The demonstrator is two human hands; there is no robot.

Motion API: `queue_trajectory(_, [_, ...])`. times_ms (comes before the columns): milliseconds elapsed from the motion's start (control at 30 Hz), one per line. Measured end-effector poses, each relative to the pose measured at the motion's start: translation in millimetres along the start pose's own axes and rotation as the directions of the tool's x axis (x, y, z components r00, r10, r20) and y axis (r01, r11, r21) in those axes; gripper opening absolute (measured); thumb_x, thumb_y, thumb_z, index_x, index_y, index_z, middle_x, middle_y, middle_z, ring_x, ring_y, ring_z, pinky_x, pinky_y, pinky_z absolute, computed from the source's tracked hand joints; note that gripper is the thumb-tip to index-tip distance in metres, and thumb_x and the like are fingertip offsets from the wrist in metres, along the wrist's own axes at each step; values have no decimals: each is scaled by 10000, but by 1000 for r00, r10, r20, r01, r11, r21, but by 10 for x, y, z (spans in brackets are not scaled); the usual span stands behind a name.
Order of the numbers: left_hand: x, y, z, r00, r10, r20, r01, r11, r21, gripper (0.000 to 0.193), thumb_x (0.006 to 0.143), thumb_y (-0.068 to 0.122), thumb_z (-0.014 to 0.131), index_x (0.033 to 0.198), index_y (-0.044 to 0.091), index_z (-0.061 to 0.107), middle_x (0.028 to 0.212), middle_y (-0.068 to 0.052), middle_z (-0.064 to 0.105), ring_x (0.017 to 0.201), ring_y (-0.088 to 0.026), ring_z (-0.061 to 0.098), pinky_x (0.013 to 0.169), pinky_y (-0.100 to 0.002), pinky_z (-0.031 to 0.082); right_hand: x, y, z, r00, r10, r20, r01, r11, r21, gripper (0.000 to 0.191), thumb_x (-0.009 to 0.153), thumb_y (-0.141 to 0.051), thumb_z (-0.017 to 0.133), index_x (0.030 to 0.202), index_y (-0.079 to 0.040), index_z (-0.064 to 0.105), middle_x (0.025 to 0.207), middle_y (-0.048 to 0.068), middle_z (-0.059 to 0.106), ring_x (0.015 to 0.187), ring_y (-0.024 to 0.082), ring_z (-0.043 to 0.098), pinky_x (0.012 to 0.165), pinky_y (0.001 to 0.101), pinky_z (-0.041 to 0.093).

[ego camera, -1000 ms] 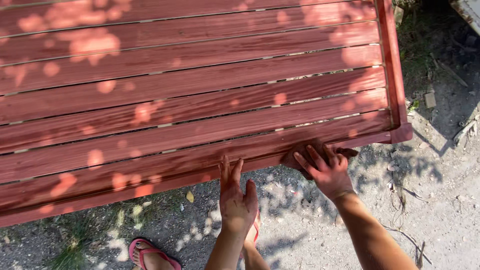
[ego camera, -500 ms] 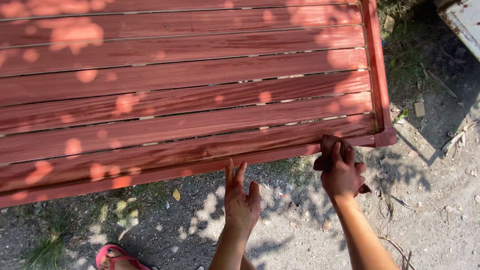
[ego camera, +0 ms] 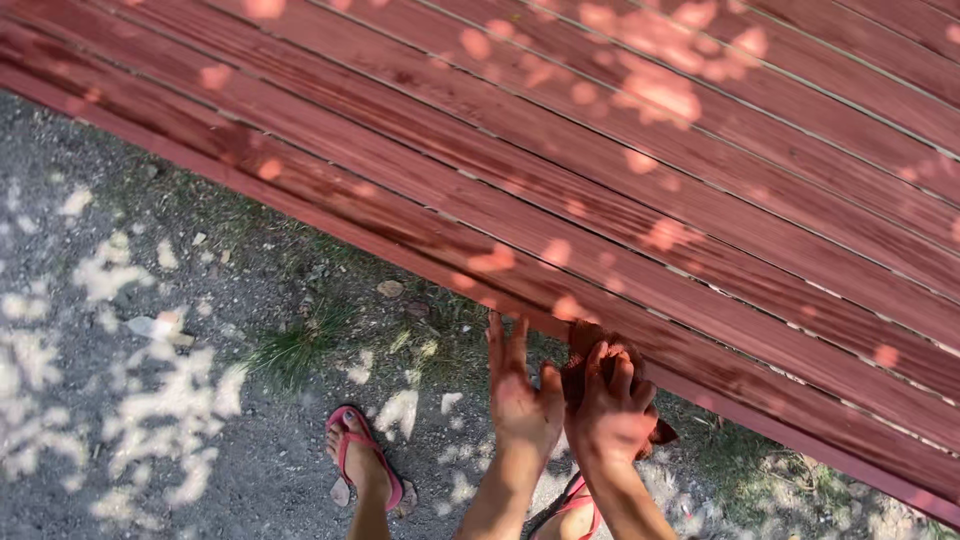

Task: The person wipes a red stain or finish onto a slatted wooden bench using a cloth, working over the legs, frame edges, and bench slats. They dip the cloth into a bucket of stain partway through and continue wiping the wood surfaces by hand.

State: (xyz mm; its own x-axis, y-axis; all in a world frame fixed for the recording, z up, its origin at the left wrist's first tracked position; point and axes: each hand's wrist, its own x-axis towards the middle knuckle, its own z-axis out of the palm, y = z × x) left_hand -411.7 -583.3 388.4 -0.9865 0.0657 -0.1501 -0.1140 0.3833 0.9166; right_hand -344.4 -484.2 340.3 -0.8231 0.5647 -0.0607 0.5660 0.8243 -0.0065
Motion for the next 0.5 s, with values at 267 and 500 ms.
queue_trajectory(267, [991,-787,-2050,942,-93,-322,98,995,-2,602,885,52,603,1470,-18,479,1631,-305,266,1507,-460,310,1159,-461,371,669,-2844,-262,941,-330,69,337,934,-124,761,745,-413,768,1437,-179,556,1342,96,522,1256,437,485,825,621,526])
queue_trajectory(500, [1463,-1221,-3625,836,-233,-497,237,970,-57,571,889,54,601,1453,30,515,1622,-273,325,1498,-429,333,1161,-468,341,1329,-5270,-555,892,-441,98,451,878,-157,757,764,-423,778,1409,-98,552,1447,111,453,1393,387,400,906,615,503])
